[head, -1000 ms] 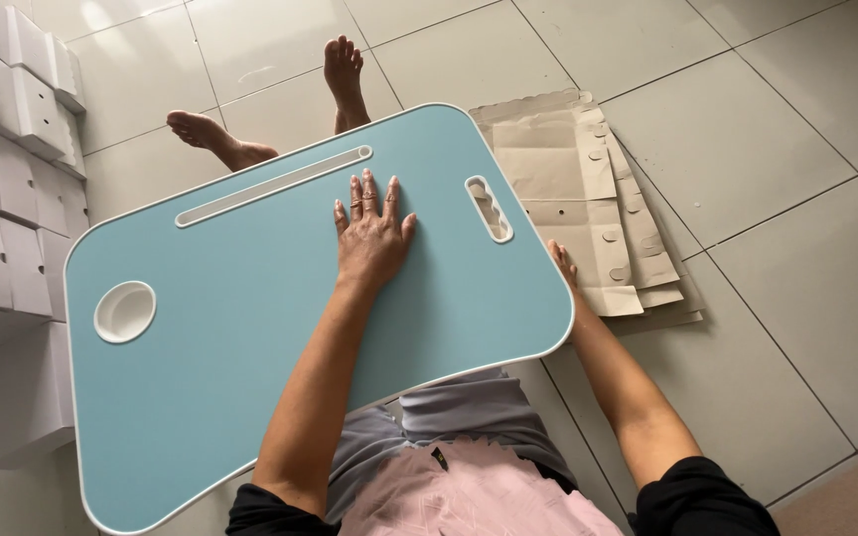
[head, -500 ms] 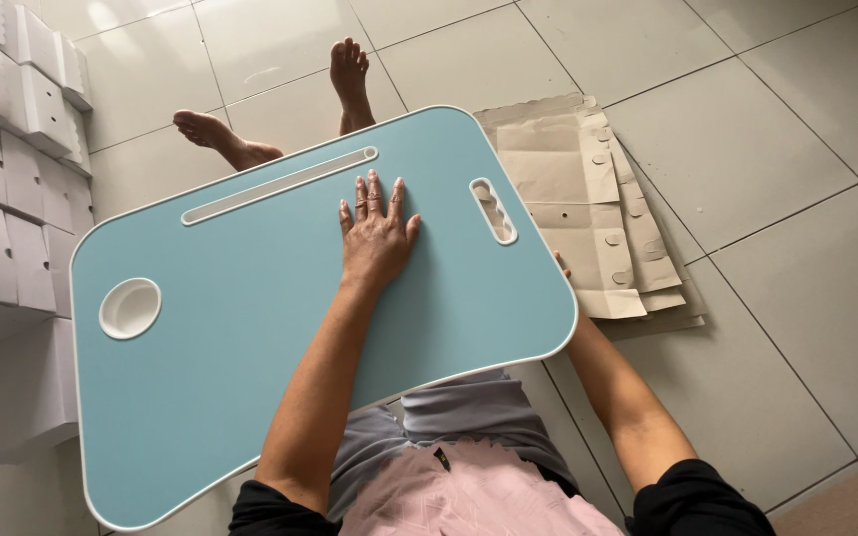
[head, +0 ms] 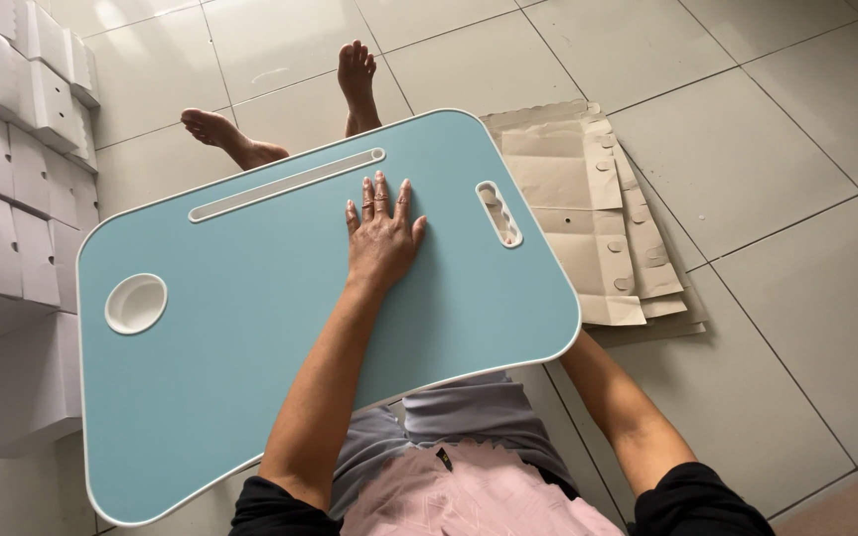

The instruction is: Folding flat cardboard templates into small white boxes on a portable lap desk.

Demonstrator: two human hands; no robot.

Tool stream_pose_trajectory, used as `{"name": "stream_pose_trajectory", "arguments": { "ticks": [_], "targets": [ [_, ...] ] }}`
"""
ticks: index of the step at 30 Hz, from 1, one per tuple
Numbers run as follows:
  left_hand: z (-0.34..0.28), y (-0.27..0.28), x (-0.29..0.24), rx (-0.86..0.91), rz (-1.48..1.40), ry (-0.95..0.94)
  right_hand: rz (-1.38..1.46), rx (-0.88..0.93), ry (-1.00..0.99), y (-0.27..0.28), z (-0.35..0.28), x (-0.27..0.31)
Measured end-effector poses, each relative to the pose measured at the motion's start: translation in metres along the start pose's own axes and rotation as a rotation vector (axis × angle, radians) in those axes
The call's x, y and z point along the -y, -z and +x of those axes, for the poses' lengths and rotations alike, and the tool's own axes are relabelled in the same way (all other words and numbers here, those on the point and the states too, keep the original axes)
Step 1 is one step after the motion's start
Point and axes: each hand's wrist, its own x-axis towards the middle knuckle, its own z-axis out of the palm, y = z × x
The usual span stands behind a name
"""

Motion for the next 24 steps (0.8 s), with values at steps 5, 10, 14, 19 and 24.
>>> {"name": "stream_pose_trajectory", "arguments": {
  "ticks": [5, 10, 14, 19, 24],
  "targets": [
    [-0.001, 0.003, -0.001, 0.003, -0.009, -0.006, 0.036, -0.028, 0.025, 0.010, 0.018, 0.030],
    [-0.001, 0.005, -0.001, 0.004, -0.003, -0.005, 0.072, -0.053, 0.049, 0.006, 0.088, 0.077],
    [0.001, 0.003, 0.000, 0.009, -0.008, 0.000, 0.101, -0.073, 0.068, -0.009, 0.108, 0.065],
    [0.000, -0.001, 0.002, 0.008, -0.007, -0.005, 0.135, -0.092, 0.088, -0.019, 0.116, 0.050],
    [-0.001, 0.001, 0.000, -0.005, -0.008, -0.006, 0.171, -0.115, 0.112, -0.013, 0.127, 0.043]
  ]
}}
